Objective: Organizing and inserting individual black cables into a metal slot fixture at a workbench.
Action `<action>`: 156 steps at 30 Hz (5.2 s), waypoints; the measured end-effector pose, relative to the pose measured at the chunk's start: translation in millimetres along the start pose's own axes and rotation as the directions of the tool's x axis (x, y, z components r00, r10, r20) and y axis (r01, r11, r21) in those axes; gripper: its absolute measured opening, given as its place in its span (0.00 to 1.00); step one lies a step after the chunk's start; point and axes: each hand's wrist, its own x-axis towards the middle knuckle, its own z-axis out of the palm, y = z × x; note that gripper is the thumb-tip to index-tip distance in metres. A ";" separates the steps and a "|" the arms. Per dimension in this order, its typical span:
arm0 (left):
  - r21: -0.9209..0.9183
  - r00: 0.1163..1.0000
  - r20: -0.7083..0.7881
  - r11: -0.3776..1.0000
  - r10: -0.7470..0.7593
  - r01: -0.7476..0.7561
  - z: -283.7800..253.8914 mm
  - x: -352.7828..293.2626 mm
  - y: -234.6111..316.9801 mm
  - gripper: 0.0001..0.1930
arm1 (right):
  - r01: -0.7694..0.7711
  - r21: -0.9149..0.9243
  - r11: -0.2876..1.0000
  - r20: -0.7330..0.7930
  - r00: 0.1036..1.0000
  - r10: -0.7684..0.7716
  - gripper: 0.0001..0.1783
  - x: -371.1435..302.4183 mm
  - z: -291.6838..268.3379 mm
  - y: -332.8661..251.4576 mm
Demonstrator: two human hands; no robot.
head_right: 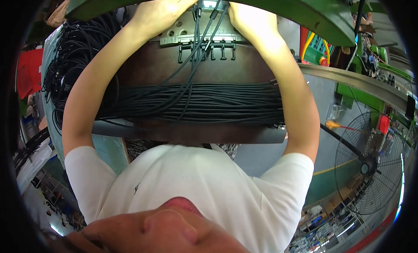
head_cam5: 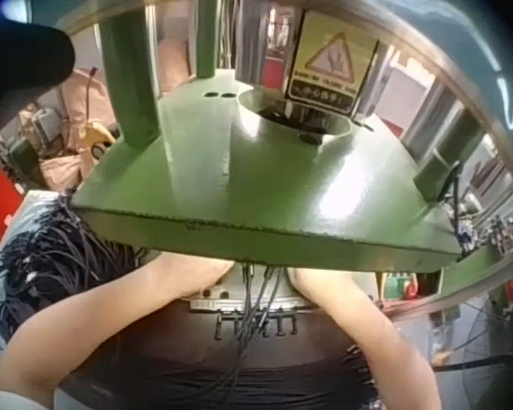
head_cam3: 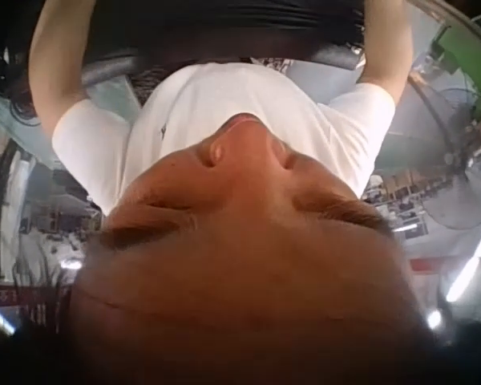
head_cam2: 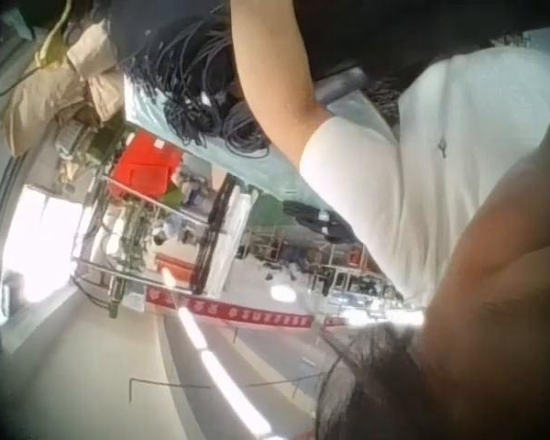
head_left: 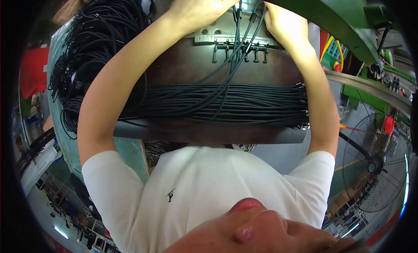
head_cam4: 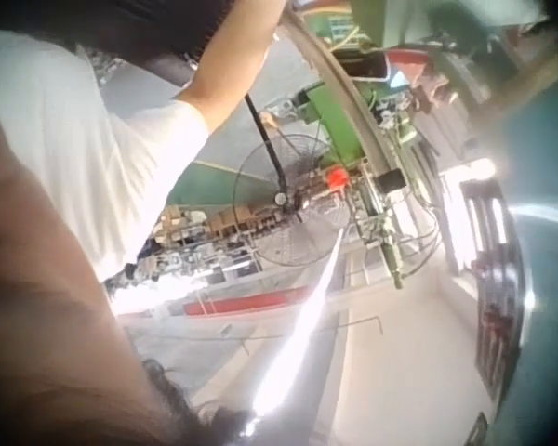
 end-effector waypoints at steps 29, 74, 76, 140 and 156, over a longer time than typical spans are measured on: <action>-0.205 0.991 -0.119 0.978 -0.058 0.033 -10.2 -107.3 -1.4 0.31 | -0.238 0.509 0.827 -0.075 0.945 0.318 0.17 -96.3 -91.6 -2.9; -0.200 0.844 -0.008 0.826 0.537 -0.527 106.0 -173.0 111.1 0.30 | -0.348 0.295 0.890 0.217 0.931 0.293 0.19 -84.1 -67.8 -40.3; 0.133 0.934 -0.053 0.929 0.353 -0.344 115.1 -166.0 103.4 0.35 | -0.078 0.040 0.996 -0.010 0.997 0.079 0.23 -84.5 -38.1 -37.2; -0.900 0.876 0.429 -0.025 -0.219 0.435 102.9 -195.1 105.1 0.18 | -0.129 0.558 0.820 0.226 0.974 -0.001 0.19 -122.6 -76.1 -62.1; -0.771 0.784 0.611 -0.304 -0.107 0.560 82.3 -207.5 83.1 0.16 | 0.390 0.319 0.864 -0.120 0.921 -0.371 0.13 -110.7 -92.1 -95.1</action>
